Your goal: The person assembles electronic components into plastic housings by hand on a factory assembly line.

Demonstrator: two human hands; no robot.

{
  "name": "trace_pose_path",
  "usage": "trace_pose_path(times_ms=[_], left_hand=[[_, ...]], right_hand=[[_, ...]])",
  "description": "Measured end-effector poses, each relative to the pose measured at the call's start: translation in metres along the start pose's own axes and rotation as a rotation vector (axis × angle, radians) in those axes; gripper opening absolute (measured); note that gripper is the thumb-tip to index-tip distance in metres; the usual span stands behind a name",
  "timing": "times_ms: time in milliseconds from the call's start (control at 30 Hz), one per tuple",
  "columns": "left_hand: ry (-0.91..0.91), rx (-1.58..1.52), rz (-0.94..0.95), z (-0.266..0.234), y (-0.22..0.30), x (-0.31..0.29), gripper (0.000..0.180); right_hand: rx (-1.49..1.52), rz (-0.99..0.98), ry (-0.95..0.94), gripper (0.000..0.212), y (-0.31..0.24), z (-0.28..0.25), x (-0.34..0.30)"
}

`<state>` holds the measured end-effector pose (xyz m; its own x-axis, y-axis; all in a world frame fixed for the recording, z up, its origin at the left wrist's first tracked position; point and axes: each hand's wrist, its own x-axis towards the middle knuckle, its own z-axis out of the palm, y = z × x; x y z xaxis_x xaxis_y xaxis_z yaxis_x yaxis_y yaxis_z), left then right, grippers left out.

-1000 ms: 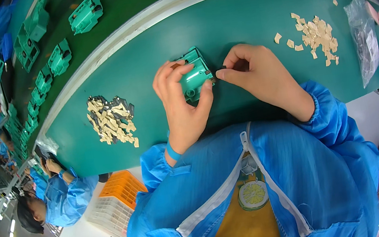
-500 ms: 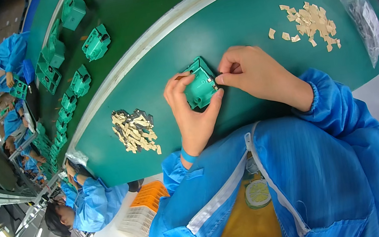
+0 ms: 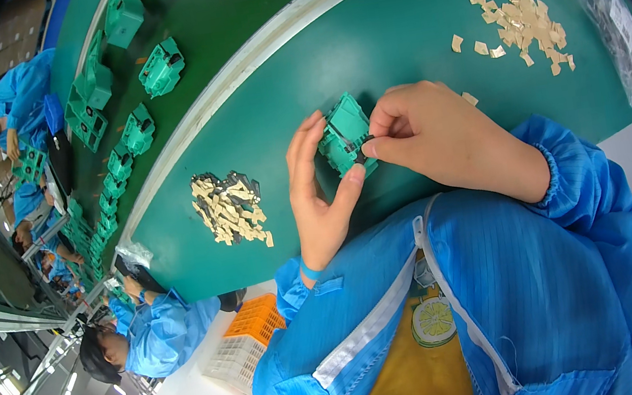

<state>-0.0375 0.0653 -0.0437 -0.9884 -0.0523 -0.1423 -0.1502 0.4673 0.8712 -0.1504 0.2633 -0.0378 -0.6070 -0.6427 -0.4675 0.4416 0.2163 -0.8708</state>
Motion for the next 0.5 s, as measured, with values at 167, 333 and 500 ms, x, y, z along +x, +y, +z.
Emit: trace_pose_path(times_ms=[167, 333, 500], left_hand=[[0.019, -0.146, -0.076, 0.003, 0.002, -0.002, 0.066], [0.006, -0.245, -0.169, 0.004, 0.016, 0.001, 0.067], [0.009, -0.277, -0.188, 0.005, 0.017, 0.0, 0.067]], right_hand=[[-0.049, -0.116, 0.03, 0.019, 0.001, 0.002, -0.001], [-0.155, -0.116, 0.024, 0.019, -0.004, 0.001, -0.001], [-0.148, -0.104, 0.028, 0.018, -0.004, 0.004, -0.003]])
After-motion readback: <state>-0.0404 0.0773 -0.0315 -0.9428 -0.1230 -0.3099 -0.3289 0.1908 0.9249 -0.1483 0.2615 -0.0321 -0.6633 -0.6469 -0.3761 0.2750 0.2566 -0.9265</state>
